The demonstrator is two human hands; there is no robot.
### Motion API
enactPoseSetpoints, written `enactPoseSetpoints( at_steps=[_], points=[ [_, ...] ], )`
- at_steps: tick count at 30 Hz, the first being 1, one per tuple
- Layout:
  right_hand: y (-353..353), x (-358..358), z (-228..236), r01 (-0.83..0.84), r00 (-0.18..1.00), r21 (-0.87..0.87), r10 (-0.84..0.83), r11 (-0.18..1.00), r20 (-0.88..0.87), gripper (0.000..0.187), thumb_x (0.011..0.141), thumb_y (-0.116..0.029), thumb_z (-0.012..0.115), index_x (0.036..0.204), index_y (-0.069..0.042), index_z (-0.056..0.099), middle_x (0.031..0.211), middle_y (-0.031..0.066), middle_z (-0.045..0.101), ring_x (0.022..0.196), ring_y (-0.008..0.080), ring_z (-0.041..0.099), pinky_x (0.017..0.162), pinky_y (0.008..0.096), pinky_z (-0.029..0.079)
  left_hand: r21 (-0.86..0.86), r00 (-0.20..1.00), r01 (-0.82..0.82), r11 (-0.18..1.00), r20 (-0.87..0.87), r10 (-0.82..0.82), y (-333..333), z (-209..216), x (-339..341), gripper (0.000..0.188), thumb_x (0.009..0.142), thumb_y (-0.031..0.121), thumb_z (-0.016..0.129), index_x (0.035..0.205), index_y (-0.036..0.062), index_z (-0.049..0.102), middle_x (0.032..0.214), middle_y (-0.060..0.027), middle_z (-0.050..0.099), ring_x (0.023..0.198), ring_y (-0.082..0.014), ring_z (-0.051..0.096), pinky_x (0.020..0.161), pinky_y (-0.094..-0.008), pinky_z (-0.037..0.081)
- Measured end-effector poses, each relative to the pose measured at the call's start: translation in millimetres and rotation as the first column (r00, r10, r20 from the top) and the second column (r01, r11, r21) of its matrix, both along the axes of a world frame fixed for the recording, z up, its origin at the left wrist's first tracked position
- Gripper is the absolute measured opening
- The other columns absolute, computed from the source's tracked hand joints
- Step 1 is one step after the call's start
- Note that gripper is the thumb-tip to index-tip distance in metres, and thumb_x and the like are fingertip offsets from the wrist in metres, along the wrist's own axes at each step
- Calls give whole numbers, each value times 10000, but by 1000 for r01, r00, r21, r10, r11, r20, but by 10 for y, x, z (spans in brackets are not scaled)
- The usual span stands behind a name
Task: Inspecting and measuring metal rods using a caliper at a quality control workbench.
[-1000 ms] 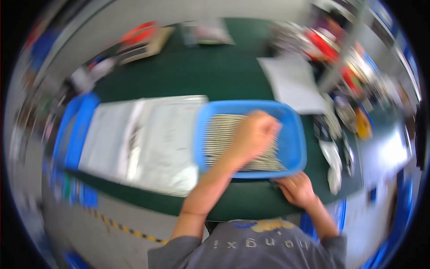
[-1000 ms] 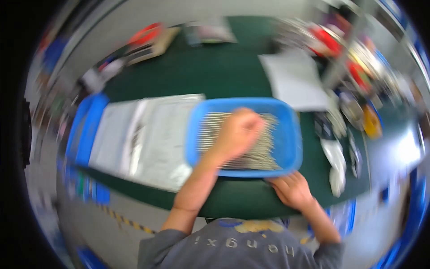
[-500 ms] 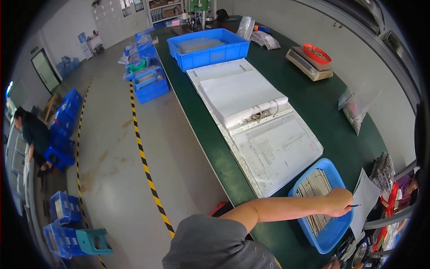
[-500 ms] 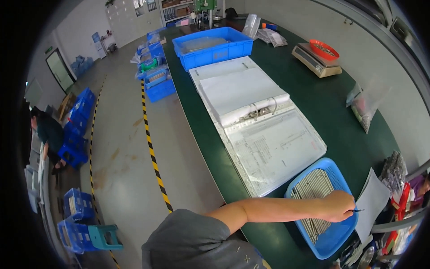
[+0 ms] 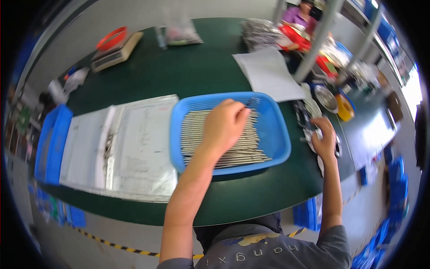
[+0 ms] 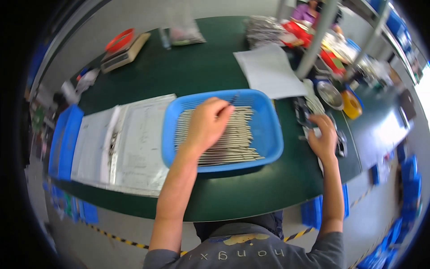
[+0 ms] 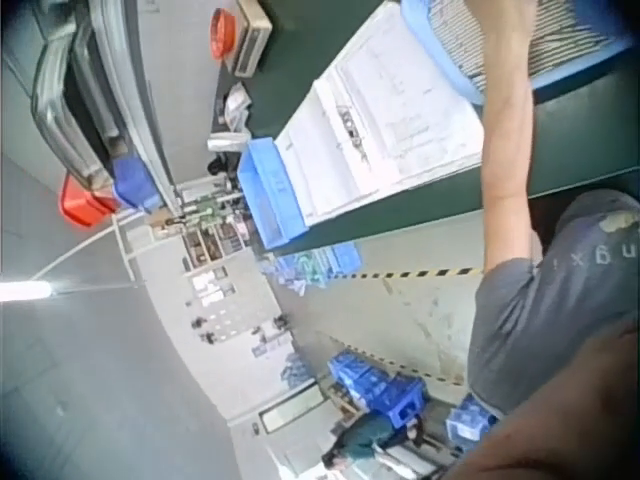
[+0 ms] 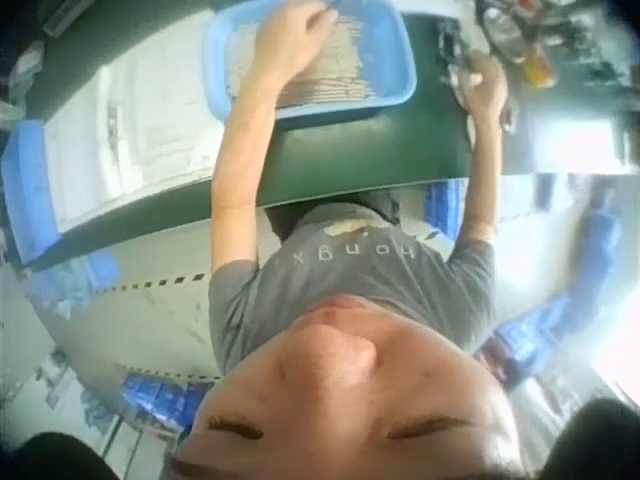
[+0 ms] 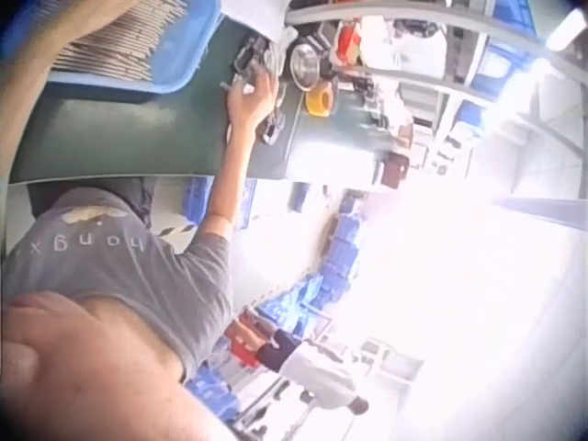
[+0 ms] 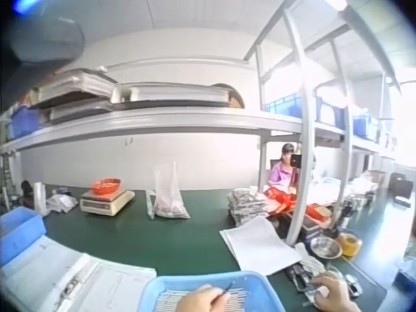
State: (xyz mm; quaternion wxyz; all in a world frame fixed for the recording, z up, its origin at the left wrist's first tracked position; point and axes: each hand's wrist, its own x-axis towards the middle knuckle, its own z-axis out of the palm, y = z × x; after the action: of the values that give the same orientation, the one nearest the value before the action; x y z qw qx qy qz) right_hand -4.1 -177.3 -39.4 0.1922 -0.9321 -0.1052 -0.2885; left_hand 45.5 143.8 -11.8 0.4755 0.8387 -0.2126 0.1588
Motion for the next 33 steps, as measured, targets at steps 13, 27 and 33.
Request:
enactPoseSetpoints(
  at_steps=[13, 27, 33],
  points=[
    [1179, 239, 452, -362, 899, 215, 401, 907, -177, 151, 798, -198, 653, 879, -72, 649, 718, 108, 640, 654, 302, 622, 597, 376, 486, 226, 961, 119, 967, 220, -169, -169, 28, -126, 76, 757, 72, 700, 813, 30, 670, 765, -85, 576, 658, -267, 587, 574, -350, 452],
    [-451, -787, -139, 360, 908, -33, -359, 932, -217, 469, 700, -393, 742, 1053, -102, 636, 982, 81, 628, 925, 262, 613, 779, 365, 495, 385, 947, 225, 895, 128, -294, -379, 220, -221, 193, 801, 91, 647, 978, 28, 600, 993, -117, 565, 939, -301, 564, 784, -387, 460],
    [-348, -813, -473, 300, 954, 47, -299, 953, -27, 349, 684, -228, 720, 993, -87, 637, 915, 76, 621, 873, 269, 598, 755, 376, 496, 733, 642, 425, 531, 170, -748, -1637, 145, -201, 389, 762, 136, 684, 1127, 54, 577, 1102, -119, 562, 1007, -293, 555, 810, -401, 472]
  ],
)
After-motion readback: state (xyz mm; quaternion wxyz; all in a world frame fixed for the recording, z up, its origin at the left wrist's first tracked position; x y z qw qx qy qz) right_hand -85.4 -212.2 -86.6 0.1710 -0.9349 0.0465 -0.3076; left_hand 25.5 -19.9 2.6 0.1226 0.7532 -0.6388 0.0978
